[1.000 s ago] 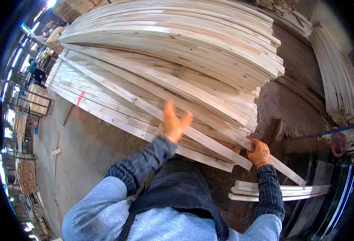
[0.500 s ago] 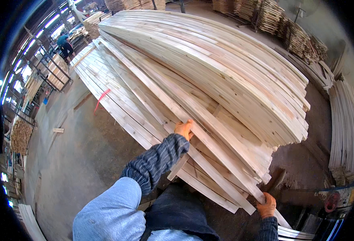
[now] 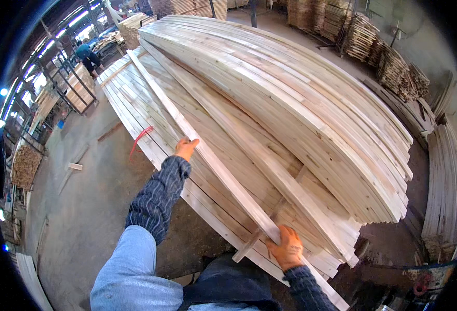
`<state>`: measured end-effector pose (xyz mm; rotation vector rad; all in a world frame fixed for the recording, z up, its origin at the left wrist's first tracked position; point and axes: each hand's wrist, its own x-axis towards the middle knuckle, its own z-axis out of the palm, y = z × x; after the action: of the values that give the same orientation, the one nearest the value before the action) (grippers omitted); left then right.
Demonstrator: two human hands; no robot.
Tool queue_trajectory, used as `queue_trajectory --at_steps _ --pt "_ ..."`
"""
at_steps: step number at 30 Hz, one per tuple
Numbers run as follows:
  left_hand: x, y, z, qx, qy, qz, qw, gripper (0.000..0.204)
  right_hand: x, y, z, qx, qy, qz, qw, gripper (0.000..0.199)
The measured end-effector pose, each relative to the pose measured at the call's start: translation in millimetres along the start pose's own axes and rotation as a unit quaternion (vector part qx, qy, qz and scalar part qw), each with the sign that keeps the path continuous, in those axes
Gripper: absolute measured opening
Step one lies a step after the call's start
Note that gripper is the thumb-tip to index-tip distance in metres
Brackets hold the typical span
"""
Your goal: The person picks up wooden slats from a stack and feeds them into a roller-press machine, then moves to a large press and uses a long wooden pole to position slats on a rotating platform.
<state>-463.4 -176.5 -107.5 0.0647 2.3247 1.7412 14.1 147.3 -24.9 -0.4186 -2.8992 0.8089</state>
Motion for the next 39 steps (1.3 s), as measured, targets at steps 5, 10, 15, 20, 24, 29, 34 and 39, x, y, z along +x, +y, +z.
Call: queue_trajectory --at_steps 5,10,15,20,24,29,34,39 --pt "-102.4 19.4 112.1 -0.146 0.183 0.036 0.971 0.090 52.0 -42.8 16.1 -0.013 -0.128 0.146 0.981 0.075" --pt "-162.2 29.1 181.1 -0.185 0.182 -0.143 0.955 0.089 64.2 -45.9 -2.0 -0.054 -0.167 0.069 0.982 0.077" --pt "-165.7 36.7 182.0 -0.430 0.128 -0.221 0.866 0.062 118.7 -52.9 -48.3 -0.103 0.029 -0.122 0.987 0.078" --pt "-195.1 46.4 159.2 -0.422 0.048 -0.275 0.863 0.054 180.0 -22.2 -43.4 -0.135 0.067 -0.023 0.988 0.077" --pt "-178.9 -66.8 158.6 -0.320 -0.067 -0.130 0.936 0.062 200.3 -32.2 -44.4 -0.165 -0.060 0.061 0.983 0.072" --pt "-162.6 -63.1 142.9 -0.288 -0.068 -0.159 0.942 0.068 171.3 -59.3 -48.8 -0.144 0.045 -0.083 0.985 0.058" --pt "-162.2 -2.7 115.0 -0.472 0.040 -0.143 0.869 0.057 89.4 -41.2 -36.5 -0.043 -0.108 0.038 0.993 0.060" --pt "-134.0 20.6 94.4 -0.468 0.030 -0.158 0.869 0.055 -15.9 80.3 -36.0 -0.132 -0.082 0.067 0.986 0.067"
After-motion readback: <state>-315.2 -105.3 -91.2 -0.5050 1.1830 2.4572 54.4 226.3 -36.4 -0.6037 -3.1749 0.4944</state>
